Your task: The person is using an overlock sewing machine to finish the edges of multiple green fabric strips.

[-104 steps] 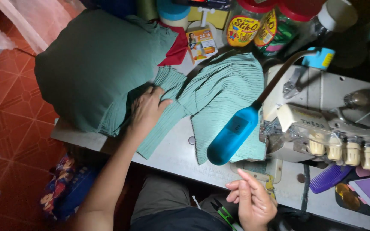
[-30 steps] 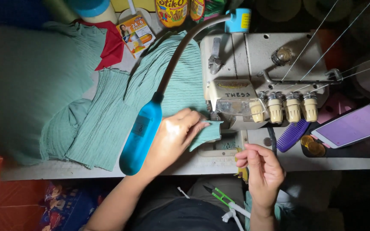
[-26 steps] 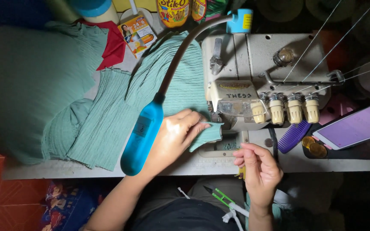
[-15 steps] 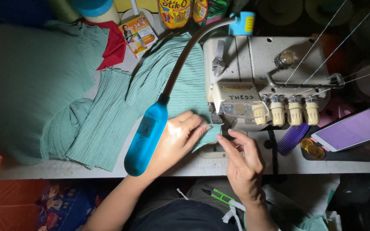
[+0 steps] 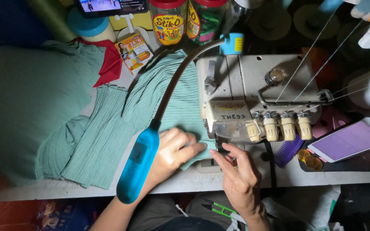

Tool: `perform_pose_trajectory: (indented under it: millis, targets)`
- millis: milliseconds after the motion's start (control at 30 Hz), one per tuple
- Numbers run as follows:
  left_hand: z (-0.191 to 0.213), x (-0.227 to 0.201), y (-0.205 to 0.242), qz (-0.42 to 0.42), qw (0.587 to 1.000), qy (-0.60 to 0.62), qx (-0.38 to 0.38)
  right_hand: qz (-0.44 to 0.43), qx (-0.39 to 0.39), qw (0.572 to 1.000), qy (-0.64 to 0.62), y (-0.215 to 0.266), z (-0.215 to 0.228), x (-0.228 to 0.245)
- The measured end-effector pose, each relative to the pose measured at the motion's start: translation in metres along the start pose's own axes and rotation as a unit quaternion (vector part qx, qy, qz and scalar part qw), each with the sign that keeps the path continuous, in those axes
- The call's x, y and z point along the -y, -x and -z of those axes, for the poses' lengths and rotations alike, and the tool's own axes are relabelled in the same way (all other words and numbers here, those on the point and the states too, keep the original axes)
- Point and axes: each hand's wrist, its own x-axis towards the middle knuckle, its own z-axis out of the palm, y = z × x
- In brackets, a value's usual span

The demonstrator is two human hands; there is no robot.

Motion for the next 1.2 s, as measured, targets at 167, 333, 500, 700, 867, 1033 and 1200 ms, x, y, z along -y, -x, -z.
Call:
perform_pose_trajectory:
  millis: [167, 333, 500, 700, 867, 1033, 1200]
  targets:
    - [0.001, -0.006, -0.007, -0.037, 0.995, -0.091, -0.010, 0.001, -0.004, 1.000, 0.002, 0.005, -0.005, -0.004]
    - [-0.006, -0.025, -0.005, 0.031, 0.988, -0.125, 0.085, 0.019, -0.005, 0.999, 0.033, 0.000, 0.000, 0.000]
    - [-0.023, -0.044, 0.001, 0.132, 0.983, -0.124, 0.032, 0.008, 0.013, 0.999, 0.038, 0.000, 0.003, 0.004]
    - [-0.028, -0.046, 0.007, 0.150, 0.983, -0.104, 0.020, 0.015, 0.042, 0.997, 0.058, -0.003, 0.006, 0.005]
    - [-0.017, -0.032, 0.000, 0.139, 0.989, -0.042, 0.023, 0.028, 0.047, 0.995, 0.085, -0.009, 0.004, 0.005]
    - [-0.028, -0.004, -0.002, 0.144, 0.988, 0.048, -0.023, 0.027, 0.054, 0.990, 0.126, -0.012, -0.003, 0.001]
    - [-0.020, 0.016, -0.010, 0.093, 0.992, -0.077, 0.026, 0.013, 0.071, 0.979, 0.192, -0.004, -0.006, 0.001]
